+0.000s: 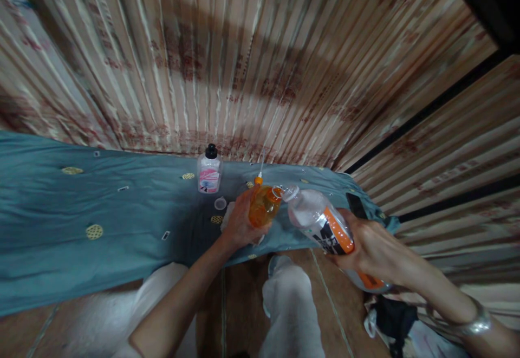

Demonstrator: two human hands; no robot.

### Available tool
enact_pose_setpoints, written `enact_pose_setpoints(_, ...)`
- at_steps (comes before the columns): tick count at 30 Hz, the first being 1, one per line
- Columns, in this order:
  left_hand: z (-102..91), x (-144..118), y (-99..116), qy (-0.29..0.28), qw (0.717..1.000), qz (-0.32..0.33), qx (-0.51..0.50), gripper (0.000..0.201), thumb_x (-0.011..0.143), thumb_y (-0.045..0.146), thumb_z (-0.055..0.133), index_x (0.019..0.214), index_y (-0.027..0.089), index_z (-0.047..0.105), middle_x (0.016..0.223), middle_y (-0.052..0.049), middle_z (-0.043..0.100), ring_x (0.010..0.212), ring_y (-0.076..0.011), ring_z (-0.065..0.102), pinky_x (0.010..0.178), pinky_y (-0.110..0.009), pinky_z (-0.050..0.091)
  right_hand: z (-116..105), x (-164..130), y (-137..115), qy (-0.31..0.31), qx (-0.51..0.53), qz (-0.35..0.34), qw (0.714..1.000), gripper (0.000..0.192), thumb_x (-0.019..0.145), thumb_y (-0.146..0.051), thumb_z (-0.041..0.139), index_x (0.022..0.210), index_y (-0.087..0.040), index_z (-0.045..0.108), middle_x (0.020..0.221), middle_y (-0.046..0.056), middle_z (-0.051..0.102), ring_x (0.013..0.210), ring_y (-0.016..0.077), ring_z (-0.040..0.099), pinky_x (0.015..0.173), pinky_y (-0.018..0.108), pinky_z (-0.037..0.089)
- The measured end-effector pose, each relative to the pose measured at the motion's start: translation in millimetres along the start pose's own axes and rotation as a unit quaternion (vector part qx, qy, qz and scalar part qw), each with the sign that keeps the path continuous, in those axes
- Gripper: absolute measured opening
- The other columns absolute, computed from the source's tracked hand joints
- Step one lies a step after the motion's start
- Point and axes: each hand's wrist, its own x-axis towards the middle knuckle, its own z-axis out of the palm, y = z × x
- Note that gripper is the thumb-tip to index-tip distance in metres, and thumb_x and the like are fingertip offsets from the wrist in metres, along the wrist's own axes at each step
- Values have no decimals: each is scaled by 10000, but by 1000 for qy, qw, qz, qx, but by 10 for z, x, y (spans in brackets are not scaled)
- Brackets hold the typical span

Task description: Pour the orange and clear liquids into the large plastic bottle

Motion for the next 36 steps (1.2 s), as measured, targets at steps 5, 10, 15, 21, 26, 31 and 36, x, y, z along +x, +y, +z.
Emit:
enact_pose_setpoints(5,26,-9,-30,14,1000,11,0,1135,806,331,1109,1830,263,624,1779,-204,789,1680,-481,764,1486,-727,621,-9,-1,-3,0,-1,12,1000,318,785,-414,777,1044,-324,614,766,-24,815,652,255,797,632,342,557)
enact_pose_setpoints(10,17,-3,-27,8,1000,17,2,1127,797,316,1094,1818,266,622,1765,-196,802,1672,-487,765,1485,-751,614,-5,2,-5,-7,3,14,1000,322,784,-423,774,1040,-332,600,730,-44,790,621,253,786,613,347,538)
enact_pose_setpoints(15,19,-4,-37,11,1000,18,1,1125,803,317,1102,1820,272,624,1765,-191,800,1673,-481,764,1488,-739,615,-12,-7,-13,-11,0,23,1000,334,783,-424,788,1056,-318,630,795,-7,842,678,272,822,644,349,563)
enact_pose_setpoints(21,11,-14,-68,4,1000,16,-1,1130,818,358,1105,1830,249,614,1801,-204,784,1700,-488,753,1502,-739,599,-11,1,-19,-10,-2,21,1000,333,771,-435,795,1036,-324,625,768,-22,825,647,269,810,636,343,549)
enact_pose_setpoints(26,31,-15,-82,11,1000,29,-4,1114,812,334,1110,1817,278,633,1773,-191,802,1685,-486,758,1486,-756,613,1,8,-4,-23,7,34,999,367,758,-430,792,1067,-311,635,767,-9,823,655,276,804,643,357,538)
enact_pose_setpoints(31,65,-17,-105,18,999,38,-5,1134,807,316,1116,1827,291,621,1765,-198,809,1672,-490,767,1477,-774,615,-6,3,3,-22,3,29,999,337,774,-436,797,1048,-313,644,768,-9,822,654,264,790,639,355,534)
enact_pose_setpoints(36,74,-29,-103,19,999,28,-5,1160,821,331,1117,1860,306,601,1767,-186,799,1657,-472,771,1457,-734,642,-11,7,-3,-21,4,22,1000,354,765,-430,830,1056,-303,675,766,-22,816,655,264,800,639,347,548)
